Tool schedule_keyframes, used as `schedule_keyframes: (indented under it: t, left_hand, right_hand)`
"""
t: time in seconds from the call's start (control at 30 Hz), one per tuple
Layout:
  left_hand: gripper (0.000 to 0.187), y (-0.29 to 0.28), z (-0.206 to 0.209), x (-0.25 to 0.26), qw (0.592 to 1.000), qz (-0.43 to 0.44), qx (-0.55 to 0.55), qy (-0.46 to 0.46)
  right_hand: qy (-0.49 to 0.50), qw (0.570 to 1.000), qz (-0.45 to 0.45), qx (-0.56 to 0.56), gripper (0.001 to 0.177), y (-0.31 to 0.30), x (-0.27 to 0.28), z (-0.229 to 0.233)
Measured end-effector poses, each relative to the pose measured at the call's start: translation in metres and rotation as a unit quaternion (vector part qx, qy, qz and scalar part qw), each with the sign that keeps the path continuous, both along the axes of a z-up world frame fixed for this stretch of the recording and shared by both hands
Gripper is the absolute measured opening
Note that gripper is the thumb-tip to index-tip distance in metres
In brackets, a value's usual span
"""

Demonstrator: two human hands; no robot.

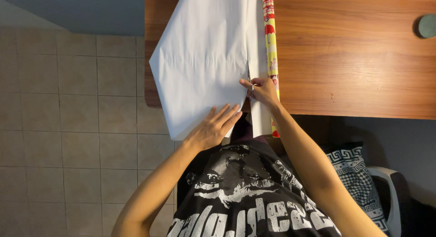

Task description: The person unrolls a roll of patterned wrapping paper on a wooden table, then uses scissors to cut a rectangular sheet. They fold the sheet, measure it against a small red box, and trim the edges to size. The clip ends with the paper cut to size but not yet wrapped around the box.

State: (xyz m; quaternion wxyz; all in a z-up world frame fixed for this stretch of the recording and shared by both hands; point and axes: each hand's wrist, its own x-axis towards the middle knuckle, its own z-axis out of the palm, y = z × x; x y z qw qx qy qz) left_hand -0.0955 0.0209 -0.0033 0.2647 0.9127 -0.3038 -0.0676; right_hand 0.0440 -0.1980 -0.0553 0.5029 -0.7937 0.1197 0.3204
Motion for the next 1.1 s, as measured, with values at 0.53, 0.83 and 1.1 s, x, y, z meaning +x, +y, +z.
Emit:
schedule_keyframes:
  t: [0.53, 0.83, 1.1]
  left_hand:
    - [0.054, 0.001, 0.011, -0.003, 1.000, -0.020, 0.020, 0.003]
    - [0.055, 0.003, 0.012, -0.007, 0.999, -0.020, 0.014, 0.026]
    - [0.118, 0.018, 0.019, 0.033, 0.993, -0.017, 0.058, 0.100]
  right_hand:
    - [0.011, 1.000, 0.004, 0.025, 0.055, 0.002, 0.014, 0.003]
    - [0.028, 0.998, 0.000, 0.055, 0.051, -0.001, 0.025, -0.007]
    - [0.001, 0.998, 0.017, 0.053, 0.049, -0.002, 0.024, -0.013]
